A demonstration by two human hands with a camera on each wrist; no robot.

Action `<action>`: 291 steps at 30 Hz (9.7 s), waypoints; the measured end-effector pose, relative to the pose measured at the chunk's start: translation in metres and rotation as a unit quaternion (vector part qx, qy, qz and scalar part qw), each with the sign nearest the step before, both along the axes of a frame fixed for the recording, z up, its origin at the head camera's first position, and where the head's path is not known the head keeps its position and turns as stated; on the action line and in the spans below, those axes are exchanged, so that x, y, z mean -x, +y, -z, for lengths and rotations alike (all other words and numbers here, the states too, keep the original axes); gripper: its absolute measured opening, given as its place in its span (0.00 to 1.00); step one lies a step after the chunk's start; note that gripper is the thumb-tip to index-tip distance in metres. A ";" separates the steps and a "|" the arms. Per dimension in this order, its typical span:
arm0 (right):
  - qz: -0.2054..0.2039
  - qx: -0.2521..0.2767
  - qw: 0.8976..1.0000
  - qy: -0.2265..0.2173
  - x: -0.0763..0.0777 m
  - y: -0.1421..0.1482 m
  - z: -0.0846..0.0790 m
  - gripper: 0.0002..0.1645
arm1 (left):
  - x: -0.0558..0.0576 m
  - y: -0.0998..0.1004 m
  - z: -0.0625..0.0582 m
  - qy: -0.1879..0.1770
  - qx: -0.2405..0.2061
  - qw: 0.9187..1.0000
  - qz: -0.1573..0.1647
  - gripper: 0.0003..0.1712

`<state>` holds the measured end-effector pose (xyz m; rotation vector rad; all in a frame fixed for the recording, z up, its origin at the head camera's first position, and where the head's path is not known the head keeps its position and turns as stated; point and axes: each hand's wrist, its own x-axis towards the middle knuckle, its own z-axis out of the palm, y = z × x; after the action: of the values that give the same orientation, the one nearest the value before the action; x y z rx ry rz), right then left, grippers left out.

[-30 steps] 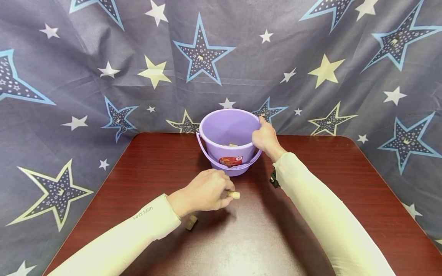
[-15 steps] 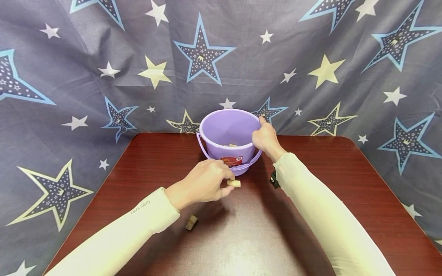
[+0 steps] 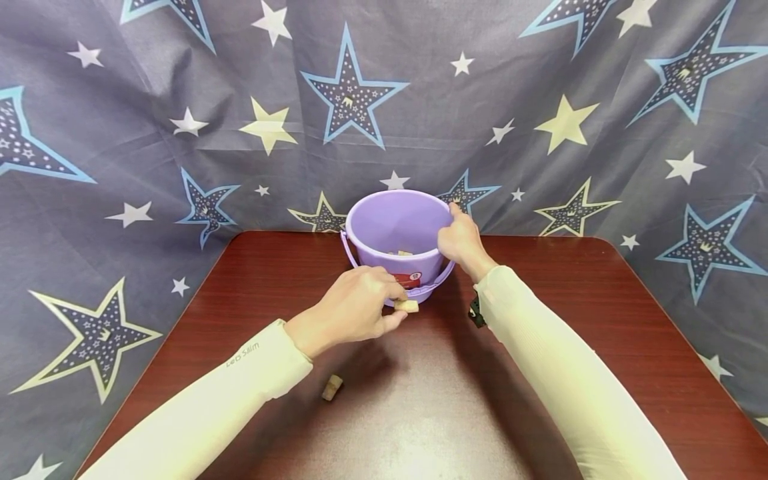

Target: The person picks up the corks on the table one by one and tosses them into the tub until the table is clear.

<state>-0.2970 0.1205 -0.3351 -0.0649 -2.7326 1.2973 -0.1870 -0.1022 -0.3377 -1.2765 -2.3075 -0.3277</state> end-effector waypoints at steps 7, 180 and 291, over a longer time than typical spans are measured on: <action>0.000 -0.005 1.000 0.003 -0.001 0.000 0.000 0.45 | 0.005 -0.001 -0.006 0.026 -0.011 1.000 0.007 0.03; -0.002 0.007 1.000 0.001 0.001 0.001 0.003 0.46 | 0.003 -0.048 0.009 0.010 0.023 0.993 -0.117 0.13; 0.002 0.000 1.000 0.001 0.001 0.001 0.001 0.45 | -0.037 -0.084 0.069 -0.175 0.182 0.968 -0.006 0.13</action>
<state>-0.2985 0.1212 -0.3364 -0.0680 -2.7293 1.2945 -0.1504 -0.1859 -0.4068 -1.4724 -2.7710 -0.1323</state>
